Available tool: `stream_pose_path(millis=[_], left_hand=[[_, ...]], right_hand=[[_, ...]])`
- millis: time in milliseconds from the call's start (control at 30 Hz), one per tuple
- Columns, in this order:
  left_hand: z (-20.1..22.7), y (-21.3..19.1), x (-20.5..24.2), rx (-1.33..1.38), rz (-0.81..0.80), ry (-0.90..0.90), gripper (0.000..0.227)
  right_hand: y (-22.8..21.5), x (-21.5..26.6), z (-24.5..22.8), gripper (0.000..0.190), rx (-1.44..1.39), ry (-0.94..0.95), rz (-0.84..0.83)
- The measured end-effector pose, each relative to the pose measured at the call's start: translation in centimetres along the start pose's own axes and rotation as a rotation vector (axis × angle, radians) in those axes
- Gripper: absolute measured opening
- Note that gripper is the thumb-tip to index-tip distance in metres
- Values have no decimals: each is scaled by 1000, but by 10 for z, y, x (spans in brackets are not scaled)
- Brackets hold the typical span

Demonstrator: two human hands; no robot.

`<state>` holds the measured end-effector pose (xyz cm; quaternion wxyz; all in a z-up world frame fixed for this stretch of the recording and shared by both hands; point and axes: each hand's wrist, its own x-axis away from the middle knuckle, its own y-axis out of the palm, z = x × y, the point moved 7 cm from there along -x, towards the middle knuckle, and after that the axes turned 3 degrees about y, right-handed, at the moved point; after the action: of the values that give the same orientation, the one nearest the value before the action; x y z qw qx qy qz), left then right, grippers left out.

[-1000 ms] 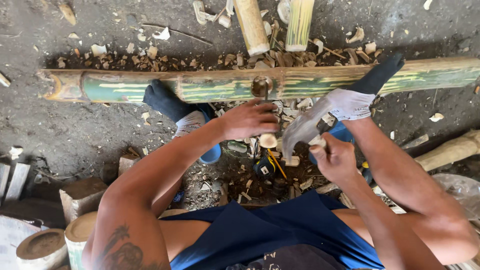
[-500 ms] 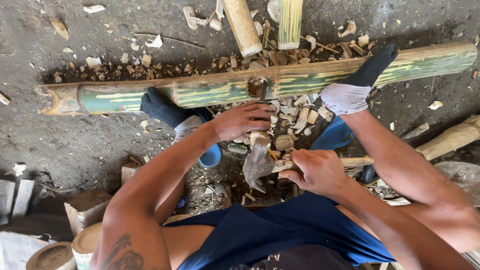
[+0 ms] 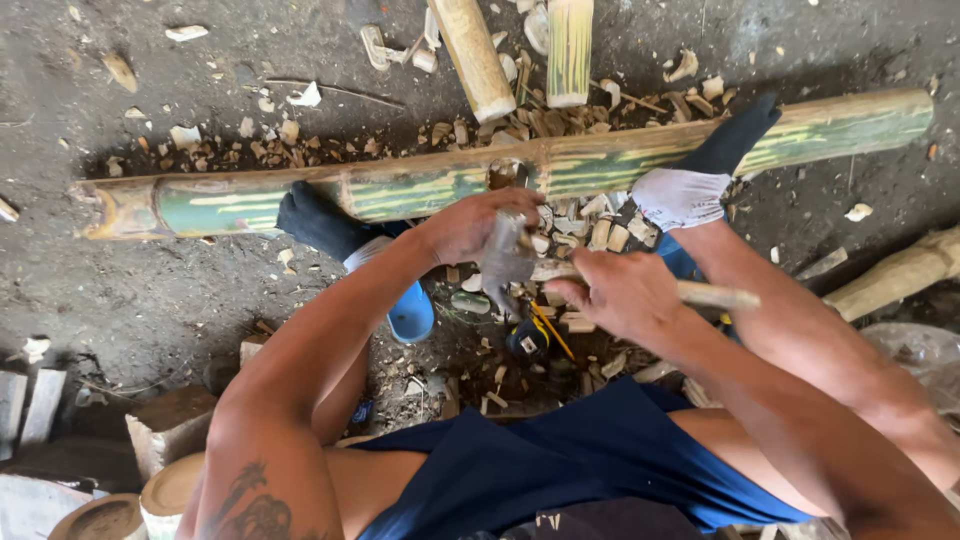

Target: The person sits on the ground and uses a hammer and chisel to carve a hole into a bamboo pole. They repeatedly strike the chisel to remove material and occasionally inspect the hole's progress.

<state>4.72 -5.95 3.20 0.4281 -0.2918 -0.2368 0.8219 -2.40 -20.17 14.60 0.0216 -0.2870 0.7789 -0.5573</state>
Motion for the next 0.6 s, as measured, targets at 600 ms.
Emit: stream_pose_path(millis=[600], left_hand=[[-36,10,12,-55,-187,-171,83]], right_hand=[[6,28,-6,51,-218,-392,467]])
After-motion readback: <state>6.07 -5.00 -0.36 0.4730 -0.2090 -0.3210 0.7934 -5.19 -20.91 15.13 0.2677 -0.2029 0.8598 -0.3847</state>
